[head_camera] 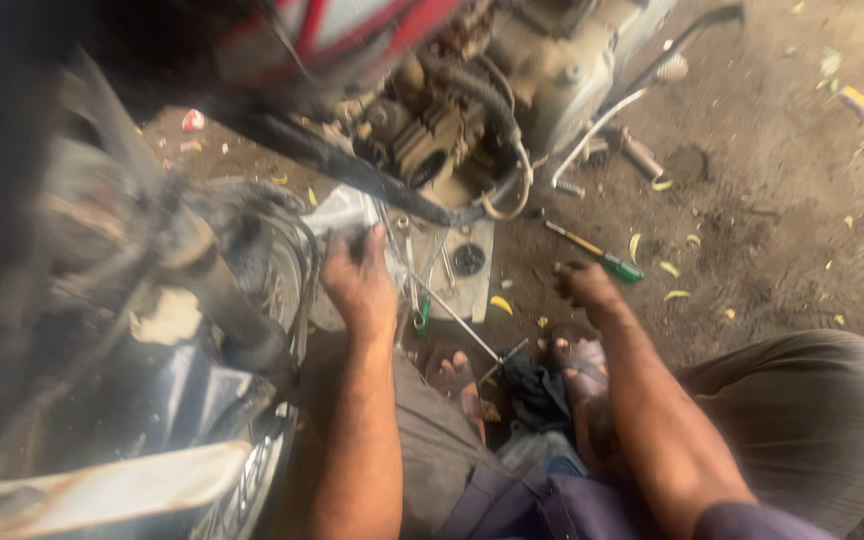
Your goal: The person is repairing a motorcycle engine. They use a hammer and screwdriver to loosen and remove parts, then use a wrench to adjust components within the engine.
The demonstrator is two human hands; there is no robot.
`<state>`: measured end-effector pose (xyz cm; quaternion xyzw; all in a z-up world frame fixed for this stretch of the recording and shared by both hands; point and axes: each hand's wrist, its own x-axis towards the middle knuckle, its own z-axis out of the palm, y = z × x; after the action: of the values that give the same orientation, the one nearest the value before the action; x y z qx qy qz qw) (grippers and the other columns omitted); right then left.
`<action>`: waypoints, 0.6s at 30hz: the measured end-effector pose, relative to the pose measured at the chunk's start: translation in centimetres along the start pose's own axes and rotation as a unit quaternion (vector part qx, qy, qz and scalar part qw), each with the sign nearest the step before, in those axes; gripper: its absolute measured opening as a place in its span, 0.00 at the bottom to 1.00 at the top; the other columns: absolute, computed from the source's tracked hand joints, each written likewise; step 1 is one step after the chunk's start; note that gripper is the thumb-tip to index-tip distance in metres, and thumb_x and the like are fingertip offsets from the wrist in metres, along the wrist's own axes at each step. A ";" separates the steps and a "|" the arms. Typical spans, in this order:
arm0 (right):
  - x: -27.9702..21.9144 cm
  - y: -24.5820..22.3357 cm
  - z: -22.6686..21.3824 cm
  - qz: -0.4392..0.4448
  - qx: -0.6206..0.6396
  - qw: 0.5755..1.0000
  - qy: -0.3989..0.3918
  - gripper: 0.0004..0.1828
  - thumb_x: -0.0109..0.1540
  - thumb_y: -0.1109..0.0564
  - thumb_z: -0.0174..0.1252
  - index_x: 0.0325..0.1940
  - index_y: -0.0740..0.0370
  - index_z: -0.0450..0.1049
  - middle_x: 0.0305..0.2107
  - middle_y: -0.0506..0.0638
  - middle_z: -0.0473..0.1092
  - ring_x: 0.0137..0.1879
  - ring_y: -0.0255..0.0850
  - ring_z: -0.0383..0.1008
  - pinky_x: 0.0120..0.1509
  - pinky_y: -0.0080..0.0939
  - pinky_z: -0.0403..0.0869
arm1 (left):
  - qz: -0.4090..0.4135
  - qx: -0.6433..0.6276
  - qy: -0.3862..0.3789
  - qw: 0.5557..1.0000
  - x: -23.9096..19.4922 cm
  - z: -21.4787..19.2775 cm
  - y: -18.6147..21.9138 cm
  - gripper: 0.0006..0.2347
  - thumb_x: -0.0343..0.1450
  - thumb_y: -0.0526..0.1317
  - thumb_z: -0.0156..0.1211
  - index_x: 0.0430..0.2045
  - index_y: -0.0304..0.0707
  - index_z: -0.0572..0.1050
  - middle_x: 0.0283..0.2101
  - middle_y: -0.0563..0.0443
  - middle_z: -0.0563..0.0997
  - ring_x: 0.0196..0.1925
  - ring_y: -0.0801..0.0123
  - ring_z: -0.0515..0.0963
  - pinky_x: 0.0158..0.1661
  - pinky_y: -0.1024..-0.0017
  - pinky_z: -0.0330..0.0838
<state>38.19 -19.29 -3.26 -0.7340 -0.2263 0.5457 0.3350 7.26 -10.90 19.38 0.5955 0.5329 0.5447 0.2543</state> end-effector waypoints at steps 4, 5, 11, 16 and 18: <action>1.4 10.9 6.1 -0.033 -0.448 0.884 -0.131 0.20 0.64 0.45 0.58 0.52 0.61 0.78 0.41 0.56 0.77 0.45 0.47 0.76 0.47 0.48 0.74 | 0.007 -0.038 -0.002 0.999 -0.3 1.2 0.8 0.05 0.75 0.35 0.61 0.36 0.30 0.76 0.33 0.50 0.80 0.35 0.70 0.77 0.39 0.71 0.72; 0.0 13.4 7.8 -0.072 -0.523 0.836 -0.150 0.20 0.64 0.45 0.57 0.52 0.60 0.78 0.42 0.56 0.77 0.46 0.48 0.77 0.49 0.49 0.76 | -0.006 -0.029 -0.001 1.000 -0.4 1.2 1.0 0.05 0.76 0.35 0.60 0.35 0.30 0.75 0.32 0.51 0.79 0.34 0.71 0.77 0.39 0.71 0.72; -2.3 17.6 12.3 -0.085 -0.577 0.794 -0.171 0.16 0.66 0.48 0.53 0.48 0.55 0.81 0.46 0.56 0.78 0.54 0.50 0.80 0.56 0.50 0.79 | -0.127 -0.012 0.001 0.992 0.4 0.8 -0.9 0.06 0.75 0.36 0.57 0.35 0.31 0.76 0.28 0.50 0.78 0.29 0.68 0.73 0.34 0.68 0.69; 1.0 10.8 5.8 -0.055 -0.611 0.779 -0.125 0.19 0.65 0.43 0.55 0.55 0.52 0.78 0.47 0.57 0.77 0.55 0.51 0.79 0.58 0.51 0.77 | -0.194 0.201 -0.104 0.955 0.6 2.3 -7.1 0.12 0.72 0.44 0.59 0.33 0.30 0.80 0.34 0.38 0.83 0.38 0.52 0.82 0.42 0.58 0.73; 0.5 6.0 2.4 -0.057 -0.628 0.771 -0.091 0.21 0.65 0.41 0.56 0.58 0.50 0.76 0.48 0.58 0.77 0.55 0.52 0.79 0.59 0.51 0.77 | -0.221 0.324 -0.240 0.888 -0.8 5.5 -10.9 0.12 0.70 0.42 0.58 0.38 0.32 0.82 0.43 0.33 0.84 0.48 0.44 0.83 0.49 0.54 0.74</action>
<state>35.80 -22.40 -8.45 -0.7136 -0.5895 0.3259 -0.1924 8.52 -6.82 7.99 0.6244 0.7200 0.1122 0.2813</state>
